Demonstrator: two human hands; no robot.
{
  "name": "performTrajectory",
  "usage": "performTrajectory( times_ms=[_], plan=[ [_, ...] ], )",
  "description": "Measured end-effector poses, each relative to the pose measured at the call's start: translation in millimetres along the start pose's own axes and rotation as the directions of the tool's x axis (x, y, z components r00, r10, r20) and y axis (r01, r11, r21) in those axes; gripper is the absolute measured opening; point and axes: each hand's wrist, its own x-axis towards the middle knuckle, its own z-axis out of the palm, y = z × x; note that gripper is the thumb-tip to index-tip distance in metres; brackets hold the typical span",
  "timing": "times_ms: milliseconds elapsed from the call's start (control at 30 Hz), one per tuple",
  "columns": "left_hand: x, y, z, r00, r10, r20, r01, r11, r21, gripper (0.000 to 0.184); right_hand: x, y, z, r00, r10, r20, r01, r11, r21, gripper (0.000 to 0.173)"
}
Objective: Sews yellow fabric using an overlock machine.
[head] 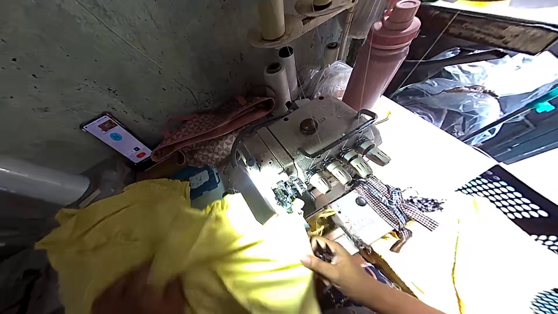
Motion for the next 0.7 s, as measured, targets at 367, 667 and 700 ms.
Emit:
performTrajectory(
  times_ms=[367,667,700],
  plan=[
    [-99,152,60,0.893,0.435,-0.113,-0.411,0.69,-0.596,0.022,-23,16,-23,0.994,-0.099,-0.042,0.089,0.978,-0.189,0.017],
    [-129,166,79,0.957,0.259,-0.132,-0.291,0.82,-0.494,0.039,-27,24,-17,0.945,-0.318,-0.07,0.298,0.932,-0.208,0.03],
    [-128,165,78,0.955,0.27,-0.119,-0.294,0.826,-0.481,0.042,-28,24,-16,0.943,-0.326,-0.072,0.305,0.929,-0.211,0.027]
  ],
)
